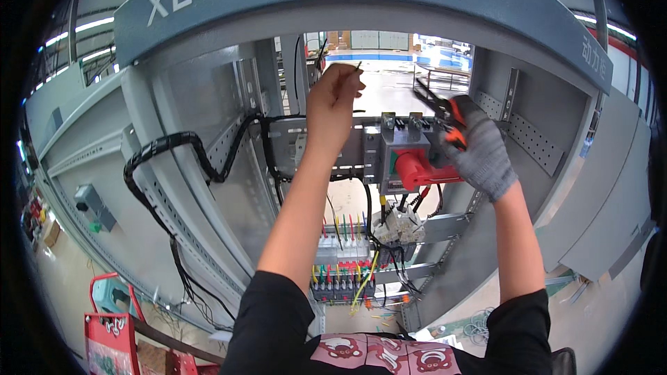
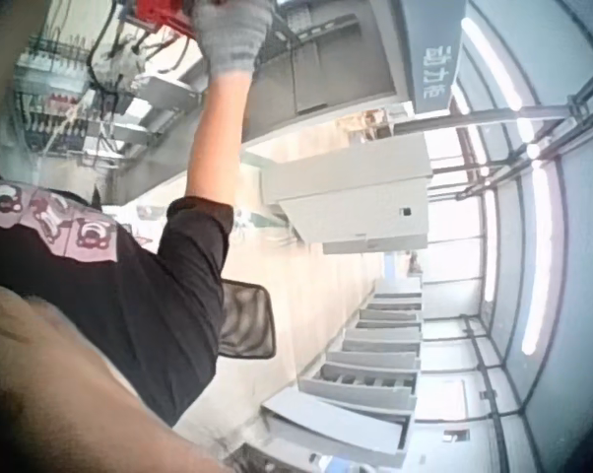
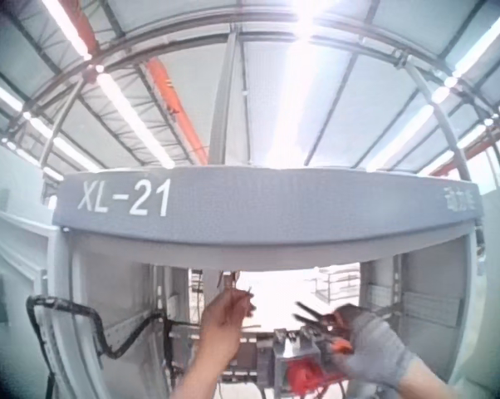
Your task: The person works inside an open electrical cabinet, using pliers to strip and cut wires and a screwdriver to tighten terminal connections. The person repeatedly reaches into a nearby tool box to select tools and components while continuing to connect and secure wires within the cabinet.
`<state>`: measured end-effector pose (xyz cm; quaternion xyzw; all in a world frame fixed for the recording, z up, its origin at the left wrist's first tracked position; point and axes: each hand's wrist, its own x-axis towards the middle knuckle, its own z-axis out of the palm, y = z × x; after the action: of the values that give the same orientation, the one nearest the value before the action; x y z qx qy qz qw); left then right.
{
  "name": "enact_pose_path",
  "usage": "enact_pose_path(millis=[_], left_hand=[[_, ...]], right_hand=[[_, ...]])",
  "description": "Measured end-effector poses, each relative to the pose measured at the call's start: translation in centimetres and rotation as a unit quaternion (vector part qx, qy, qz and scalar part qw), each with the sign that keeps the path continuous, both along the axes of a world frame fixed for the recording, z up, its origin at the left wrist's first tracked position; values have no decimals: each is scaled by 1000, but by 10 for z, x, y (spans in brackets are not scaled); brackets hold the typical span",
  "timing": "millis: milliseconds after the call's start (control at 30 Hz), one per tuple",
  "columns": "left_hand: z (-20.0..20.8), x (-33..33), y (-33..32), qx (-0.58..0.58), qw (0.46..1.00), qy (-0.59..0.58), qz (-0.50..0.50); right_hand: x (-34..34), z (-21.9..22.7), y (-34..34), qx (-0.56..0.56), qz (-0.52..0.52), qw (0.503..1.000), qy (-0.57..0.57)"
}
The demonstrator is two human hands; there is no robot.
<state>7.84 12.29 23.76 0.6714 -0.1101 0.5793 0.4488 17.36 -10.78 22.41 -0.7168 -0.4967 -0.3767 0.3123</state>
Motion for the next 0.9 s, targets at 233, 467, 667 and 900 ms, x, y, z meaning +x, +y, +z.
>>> enact_pose_path(millis=[233, 467, 667, 900], left_hand=[[-15, -16, -4, -1, 1000, 1, -1], [-30, -25, -5, -25, 999, -10, -24], [-39, -35, -7, -48, 998, -22, -21], [-42, -40, -5, -38, 999, -16, -22]], right_hand=[[-18, 31, 61, -79, -54, 993, -69], [-31, 21, 74, -122, -57, 990, -52], [-39, 16, 77, -116, -73, 986, -99], [-36, 6, 79, -81, -73, 984, -138]])
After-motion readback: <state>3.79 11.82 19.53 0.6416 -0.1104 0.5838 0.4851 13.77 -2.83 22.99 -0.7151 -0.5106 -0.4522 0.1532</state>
